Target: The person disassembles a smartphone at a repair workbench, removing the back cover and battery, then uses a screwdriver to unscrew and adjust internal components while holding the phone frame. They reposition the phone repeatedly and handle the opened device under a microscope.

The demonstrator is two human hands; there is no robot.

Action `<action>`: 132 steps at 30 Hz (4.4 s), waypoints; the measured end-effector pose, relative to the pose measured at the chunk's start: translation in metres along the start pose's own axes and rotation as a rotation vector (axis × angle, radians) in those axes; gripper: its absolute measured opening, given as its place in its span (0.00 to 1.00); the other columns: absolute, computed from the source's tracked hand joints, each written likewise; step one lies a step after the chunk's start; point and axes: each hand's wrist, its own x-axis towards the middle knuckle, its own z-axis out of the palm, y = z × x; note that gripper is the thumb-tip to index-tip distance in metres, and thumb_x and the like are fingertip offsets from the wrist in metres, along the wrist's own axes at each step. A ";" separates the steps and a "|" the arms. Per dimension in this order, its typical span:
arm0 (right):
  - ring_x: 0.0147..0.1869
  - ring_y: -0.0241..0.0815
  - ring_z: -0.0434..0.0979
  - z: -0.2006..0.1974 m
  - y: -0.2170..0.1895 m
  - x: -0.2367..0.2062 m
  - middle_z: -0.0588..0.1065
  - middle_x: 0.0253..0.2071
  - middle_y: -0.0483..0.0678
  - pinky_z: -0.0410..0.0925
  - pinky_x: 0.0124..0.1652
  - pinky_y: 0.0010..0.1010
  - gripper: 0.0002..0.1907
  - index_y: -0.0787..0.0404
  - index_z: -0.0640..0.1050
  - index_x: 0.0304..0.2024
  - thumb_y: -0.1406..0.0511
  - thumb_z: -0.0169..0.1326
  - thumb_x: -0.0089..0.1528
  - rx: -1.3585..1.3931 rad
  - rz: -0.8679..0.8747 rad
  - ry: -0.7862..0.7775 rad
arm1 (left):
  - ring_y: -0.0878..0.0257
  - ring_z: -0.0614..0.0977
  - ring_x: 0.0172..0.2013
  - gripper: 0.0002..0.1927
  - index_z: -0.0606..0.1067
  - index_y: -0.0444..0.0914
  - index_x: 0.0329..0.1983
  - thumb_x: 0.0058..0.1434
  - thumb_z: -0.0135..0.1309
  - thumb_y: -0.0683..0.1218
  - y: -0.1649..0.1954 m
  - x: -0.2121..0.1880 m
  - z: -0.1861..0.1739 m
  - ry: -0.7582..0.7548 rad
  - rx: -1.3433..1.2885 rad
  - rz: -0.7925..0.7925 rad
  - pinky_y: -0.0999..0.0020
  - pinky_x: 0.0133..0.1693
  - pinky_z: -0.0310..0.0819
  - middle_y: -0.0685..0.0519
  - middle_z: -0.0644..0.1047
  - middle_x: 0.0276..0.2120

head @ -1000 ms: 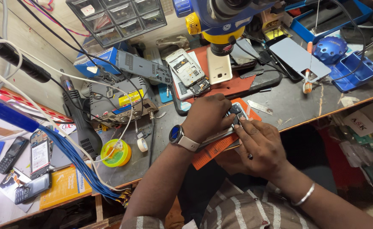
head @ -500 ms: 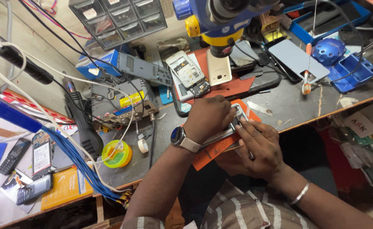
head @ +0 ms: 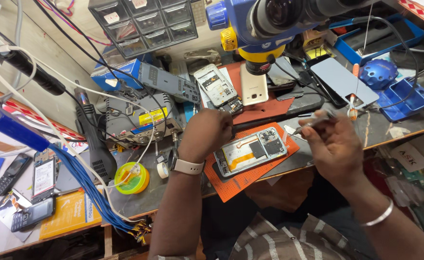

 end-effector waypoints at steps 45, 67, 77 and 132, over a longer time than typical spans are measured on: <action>0.40 0.31 0.80 -0.017 -0.027 0.050 0.82 0.35 0.45 0.72 0.38 0.22 0.11 0.64 0.81 0.46 0.67 0.63 0.63 -0.314 0.264 -0.271 | 0.53 0.82 0.39 0.24 0.82 0.40 0.38 0.46 0.68 0.61 0.034 -0.002 0.021 -0.146 -0.193 0.209 0.56 0.42 0.76 0.51 0.77 0.36; 0.43 0.47 0.86 0.003 -0.038 0.062 0.80 0.38 0.51 0.76 0.43 0.36 0.13 0.63 0.71 0.47 0.69 0.57 0.61 -0.588 -0.066 -0.474 | 0.52 0.82 0.39 0.24 0.82 0.41 0.37 0.47 0.68 0.62 0.033 0.003 0.029 -0.164 -0.184 0.217 0.57 0.40 0.76 0.51 0.78 0.38; 0.44 0.47 0.86 0.005 -0.041 0.063 0.80 0.38 0.52 0.76 0.44 0.37 0.13 0.64 0.70 0.46 0.70 0.55 0.60 -0.600 -0.041 -0.516 | 0.52 0.83 0.39 0.25 0.82 0.40 0.38 0.46 0.69 0.62 0.035 0.001 0.028 -0.154 -0.182 0.213 0.57 0.41 0.77 0.50 0.78 0.39; 0.43 0.55 0.81 0.025 -0.072 0.079 0.80 0.38 0.53 0.72 0.44 0.45 0.08 0.62 0.80 0.39 0.66 0.56 0.58 -0.824 -0.142 -0.632 | 0.52 0.82 0.41 0.22 0.81 0.41 0.43 0.51 0.67 0.58 0.029 -0.001 0.037 -0.025 -0.210 0.228 0.57 0.43 0.77 0.51 0.78 0.43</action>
